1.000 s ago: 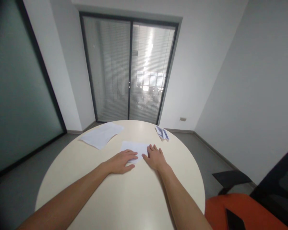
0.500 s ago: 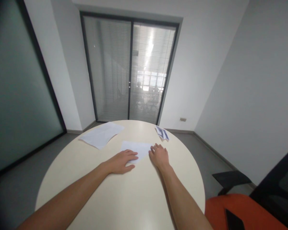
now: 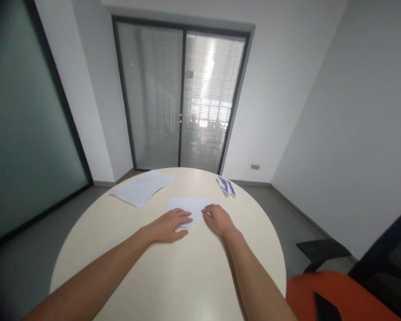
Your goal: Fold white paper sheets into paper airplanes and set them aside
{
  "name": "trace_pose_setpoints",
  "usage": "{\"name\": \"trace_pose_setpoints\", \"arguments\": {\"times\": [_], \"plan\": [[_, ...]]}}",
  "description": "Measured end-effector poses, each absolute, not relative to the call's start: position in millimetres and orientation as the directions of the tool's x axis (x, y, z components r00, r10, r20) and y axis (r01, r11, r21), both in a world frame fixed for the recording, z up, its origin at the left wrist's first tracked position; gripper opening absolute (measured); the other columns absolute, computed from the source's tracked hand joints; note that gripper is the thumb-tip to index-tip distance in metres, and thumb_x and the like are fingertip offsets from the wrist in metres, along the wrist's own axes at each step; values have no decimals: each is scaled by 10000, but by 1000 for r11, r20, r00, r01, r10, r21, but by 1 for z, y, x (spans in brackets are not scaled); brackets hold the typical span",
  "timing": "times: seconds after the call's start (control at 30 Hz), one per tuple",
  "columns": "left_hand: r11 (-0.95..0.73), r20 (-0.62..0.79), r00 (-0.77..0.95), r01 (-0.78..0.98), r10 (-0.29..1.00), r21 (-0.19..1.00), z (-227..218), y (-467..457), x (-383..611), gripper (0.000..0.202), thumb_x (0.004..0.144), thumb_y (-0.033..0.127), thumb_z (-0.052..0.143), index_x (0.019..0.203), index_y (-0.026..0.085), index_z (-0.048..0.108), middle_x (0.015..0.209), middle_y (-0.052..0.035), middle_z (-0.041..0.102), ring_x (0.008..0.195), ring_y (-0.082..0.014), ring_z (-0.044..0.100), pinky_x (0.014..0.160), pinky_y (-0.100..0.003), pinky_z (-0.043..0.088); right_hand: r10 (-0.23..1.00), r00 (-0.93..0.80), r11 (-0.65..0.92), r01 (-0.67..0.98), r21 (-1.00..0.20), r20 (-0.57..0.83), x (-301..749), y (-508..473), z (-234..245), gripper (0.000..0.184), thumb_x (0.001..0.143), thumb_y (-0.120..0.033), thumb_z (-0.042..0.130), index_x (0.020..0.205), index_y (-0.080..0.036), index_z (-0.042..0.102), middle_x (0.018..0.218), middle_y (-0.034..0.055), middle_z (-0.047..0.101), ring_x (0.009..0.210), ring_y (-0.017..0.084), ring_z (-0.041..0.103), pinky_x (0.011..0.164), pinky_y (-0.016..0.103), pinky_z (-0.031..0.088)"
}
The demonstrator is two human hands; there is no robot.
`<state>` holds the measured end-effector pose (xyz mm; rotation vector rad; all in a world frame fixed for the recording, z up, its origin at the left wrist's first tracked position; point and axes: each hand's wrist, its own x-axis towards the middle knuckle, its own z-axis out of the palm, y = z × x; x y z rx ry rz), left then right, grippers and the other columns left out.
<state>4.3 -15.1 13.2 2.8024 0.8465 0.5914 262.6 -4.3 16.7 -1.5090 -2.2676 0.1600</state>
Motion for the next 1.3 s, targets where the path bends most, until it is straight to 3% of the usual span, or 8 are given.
{"name": "trace_pose_setpoints", "arguments": {"times": [0.13, 0.37, 0.53, 0.7, 0.93, 1.3], "plan": [[-831, 326, 765, 495, 556, 255, 10, -13, 4, 418, 904, 389, 581, 1293, 242, 625, 1416, -84, 565, 1256, -286, 518, 1076, -459, 399, 928, -263, 334, 901, -275, 265, 268, -4, 20, 321, 913, -258, 497, 1088, -192, 758, 1160, 80, 721, 1092, 219, 628, 1002, 321, 439], [-844, 334, 776, 485, 536, 228, 14, -16, 3, 417, 923, 385, 561, 1318, 256, 605, 1415, -86, 564, 1247, -292, 519, 1065, -466, 407, 819, -487, 572, 737, -360, 305, 247, -11, 21, 337, 920, -293, 506, 1157, -217, 732, 1218, 71, 700, 1162, 222, 599, 1038, 340, 430], [-840, 324, 775, 494, 543, 224, 14, -16, 3, 413, 931, 369, 555, 1326, 257, 606, 1424, -75, 558, 1255, -278, 515, 1077, -451, 396, 880, -376, 459, 831, -314, 291, 255, -5, 10, 392, 927, -336, 512, 1244, -183, 685, 1315, 109, 648, 1232, 251, 565, 1083, 386, 396], [-845, 314, 784, 490, 535, 217, 12, -14, 2, 393, 947, 358, 530, 1316, 258, 619, 1410, -70, 571, 1236, -277, 520, 1068, -449, 405, 882, -313, 414, 872, -262, 352, 264, -4, 14, 337, 915, -318, 527, 1131, -155, 729, 1184, 111, 711, 1133, 244, 616, 1045, 360, 416], [-846, 322, 782, 486, 533, 219, 13, -15, 4, 407, 942, 357, 539, 1334, 267, 604, 1421, -72, 562, 1232, -281, 522, 1069, -465, 399, 780, -509, 625, 667, -406, 365, 247, -10, 18, 221, 877, -252, 575, 993, -217, 760, 1066, 61, 742, 999, 211, 656, 943, 330, 476], [-837, 323, 773, 485, 546, 254, 16, -17, 3, 409, 907, 321, 565, 1303, 237, 628, 1404, -76, 582, 1225, -280, 538, 1066, -456, 415, 827, -435, 558, 713, -423, 356, 261, 0, 6, 278, 876, -278, 616, 1120, -198, 724, 1178, 111, 696, 1081, 256, 635, 992, 403, 467]]}}
